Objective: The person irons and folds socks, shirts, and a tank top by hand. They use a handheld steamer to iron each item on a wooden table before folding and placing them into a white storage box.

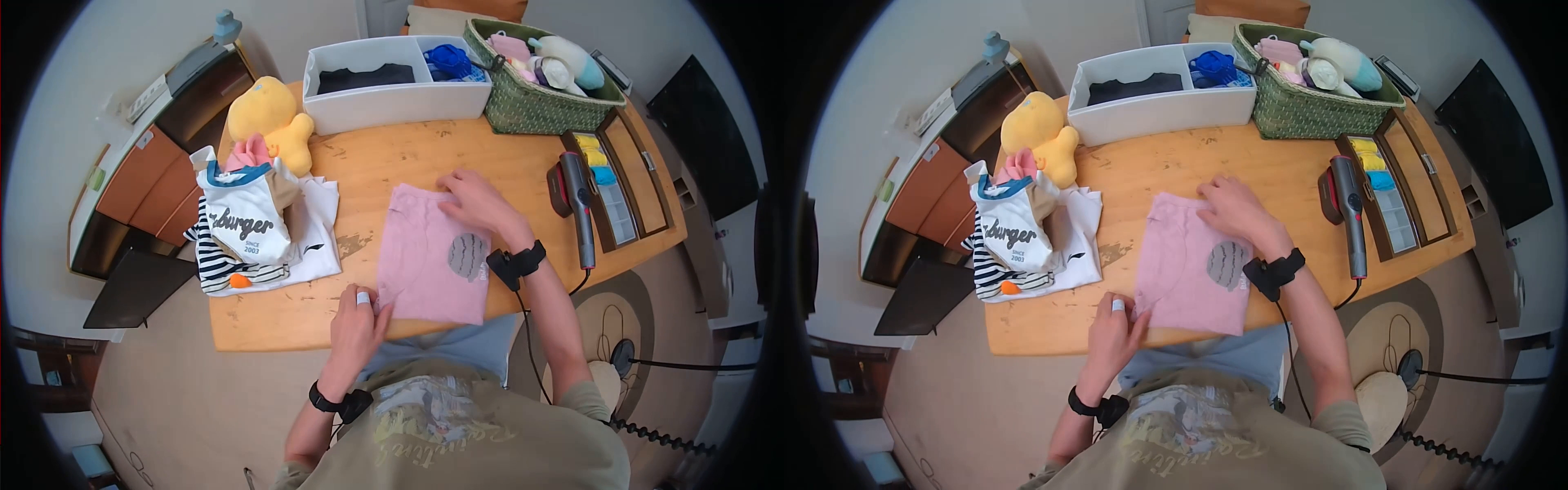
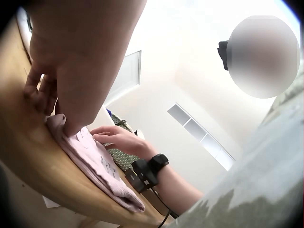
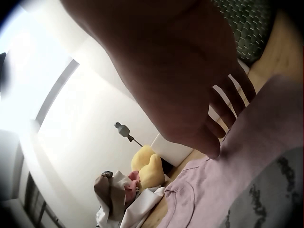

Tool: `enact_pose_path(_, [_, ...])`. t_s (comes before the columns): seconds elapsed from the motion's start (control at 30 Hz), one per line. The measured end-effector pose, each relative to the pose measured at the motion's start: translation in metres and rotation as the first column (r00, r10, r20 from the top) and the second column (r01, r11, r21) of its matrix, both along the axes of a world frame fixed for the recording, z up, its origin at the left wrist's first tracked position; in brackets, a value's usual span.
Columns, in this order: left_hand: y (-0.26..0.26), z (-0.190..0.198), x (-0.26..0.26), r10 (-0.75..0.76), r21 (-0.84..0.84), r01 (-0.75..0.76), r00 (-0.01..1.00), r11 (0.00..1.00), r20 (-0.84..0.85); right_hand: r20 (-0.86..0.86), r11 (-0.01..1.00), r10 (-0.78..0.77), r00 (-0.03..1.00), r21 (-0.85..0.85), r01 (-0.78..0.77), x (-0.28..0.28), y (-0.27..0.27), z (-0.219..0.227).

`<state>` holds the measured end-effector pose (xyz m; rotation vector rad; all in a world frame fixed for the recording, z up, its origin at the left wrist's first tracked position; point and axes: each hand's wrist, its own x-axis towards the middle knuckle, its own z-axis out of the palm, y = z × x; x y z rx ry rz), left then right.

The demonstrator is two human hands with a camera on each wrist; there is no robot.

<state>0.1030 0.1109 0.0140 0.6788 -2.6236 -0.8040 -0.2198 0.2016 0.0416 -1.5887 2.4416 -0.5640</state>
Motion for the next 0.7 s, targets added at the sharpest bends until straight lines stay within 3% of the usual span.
enact_pose_path(0.23, [-0.006, 0.015, -0.007, -0.030, 0.284, -0.004, 0.993, 0.959, 0.115, 0.066, 0.998, -0.002, 0.998, 0.060, -0.001, 0.004, -0.024, 0.002])
enact_pose_path(0.33, [-0.005, 0.010, -0.007, -0.047, 0.240, 0.046, 0.999, 0.970, 0.001, 0.171, 0.999, 0.052, 0.984, -0.008, -0.051, -0.004, -0.031, -0.001])
enact_pose_path(0.43, [-0.007, 0.003, -0.006, 0.034, 0.217, -0.029, 0.999, 0.976, -0.020, 0.258, 0.993, 0.097, 0.961, 0.044, -0.112, -0.022, -0.040, -0.015])
enact_pose_path(0.53, [-0.024, -0.003, -0.008, -0.010, -0.078, -0.007, 0.977, 0.997, -0.214, 0.357, 0.992, 0.106, 0.928, 0.022, -0.122, -0.030, -0.037, -0.017])
enact_pose_path(0.67, [-0.051, 0.006, -0.019, 0.117, 0.120, -0.094, 0.972, 0.988, -0.202, 0.425, 0.997, 0.019, 0.905, -0.077, 0.015, -0.021, -0.016, -0.010])
enact_pose_path(0.7, [-0.056, 0.008, -0.024, 0.107, 0.105, -0.088, 0.975, 0.991, -0.194, 0.459, 0.990, 0.027, 0.888, -0.134, 0.039, -0.019, -0.010, -0.010])
